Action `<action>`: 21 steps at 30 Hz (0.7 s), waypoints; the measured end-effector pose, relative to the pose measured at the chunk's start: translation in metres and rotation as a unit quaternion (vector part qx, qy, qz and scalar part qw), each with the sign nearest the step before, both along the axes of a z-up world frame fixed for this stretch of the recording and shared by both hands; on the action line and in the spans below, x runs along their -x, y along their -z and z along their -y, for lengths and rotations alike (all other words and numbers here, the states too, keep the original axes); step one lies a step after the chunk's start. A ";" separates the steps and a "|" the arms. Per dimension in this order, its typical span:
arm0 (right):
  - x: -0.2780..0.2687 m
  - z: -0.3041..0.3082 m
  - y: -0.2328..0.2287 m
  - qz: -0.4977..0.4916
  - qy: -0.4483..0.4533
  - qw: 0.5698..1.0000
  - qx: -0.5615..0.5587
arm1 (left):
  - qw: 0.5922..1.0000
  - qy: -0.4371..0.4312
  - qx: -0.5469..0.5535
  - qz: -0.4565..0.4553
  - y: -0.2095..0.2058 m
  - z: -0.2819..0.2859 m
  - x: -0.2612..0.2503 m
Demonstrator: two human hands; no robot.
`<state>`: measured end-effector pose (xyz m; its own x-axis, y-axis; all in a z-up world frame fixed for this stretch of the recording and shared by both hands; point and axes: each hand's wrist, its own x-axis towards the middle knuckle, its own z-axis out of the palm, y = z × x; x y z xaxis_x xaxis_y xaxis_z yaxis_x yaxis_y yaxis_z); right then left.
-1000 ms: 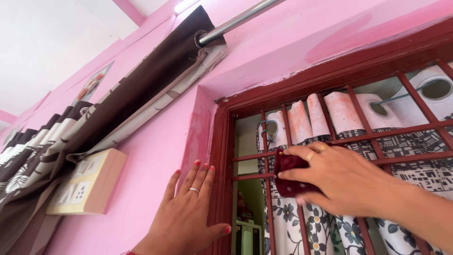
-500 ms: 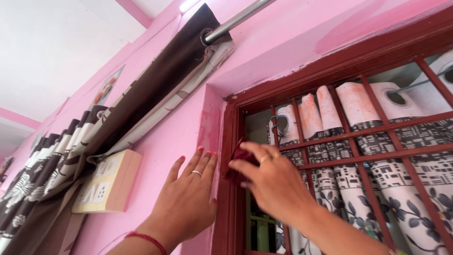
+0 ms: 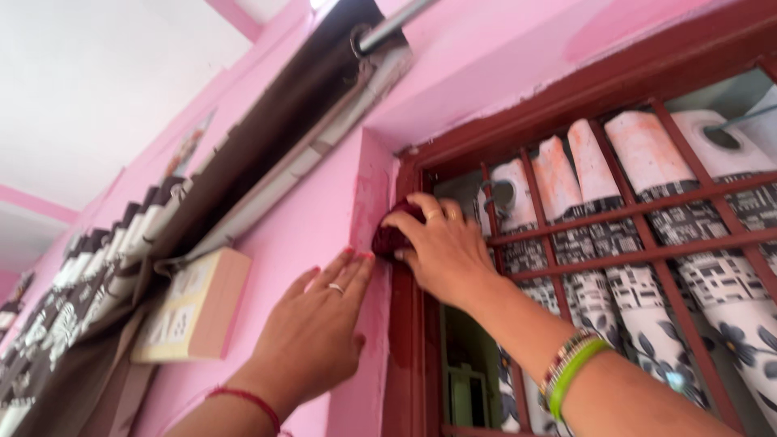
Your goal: The person repeatedly dips a dark cloth into a bucket of water and wipes the red metal window frame and adjacent pink wall. The cloth is wrung out between applications, and the person cleans the upper frame, side jambs, and the grid bars of the window.
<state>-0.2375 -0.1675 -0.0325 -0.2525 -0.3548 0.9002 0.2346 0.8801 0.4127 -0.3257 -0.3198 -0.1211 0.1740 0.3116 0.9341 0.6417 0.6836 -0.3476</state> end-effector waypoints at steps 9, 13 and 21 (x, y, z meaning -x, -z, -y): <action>0.010 -0.039 0.095 0.084 -0.091 0.974 -0.192 | 0.995 0.002 -0.013 -0.094 -0.007 0.008 0.005; 0.016 -0.049 0.097 0.124 -0.075 0.982 -0.124 | 0.999 -0.039 0.007 0.032 -0.007 0.006 -0.002; 0.003 0.002 0.009 -0.090 0.015 0.992 -0.089 | 0.996 -0.072 0.015 0.047 -0.010 0.012 -0.016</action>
<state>-0.2406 -0.1693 -0.0418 -0.1055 -0.5065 0.8558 0.3433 0.7891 0.5093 -0.3095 -0.3319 -0.1110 0.0372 0.3553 0.9340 0.5687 0.7610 -0.3121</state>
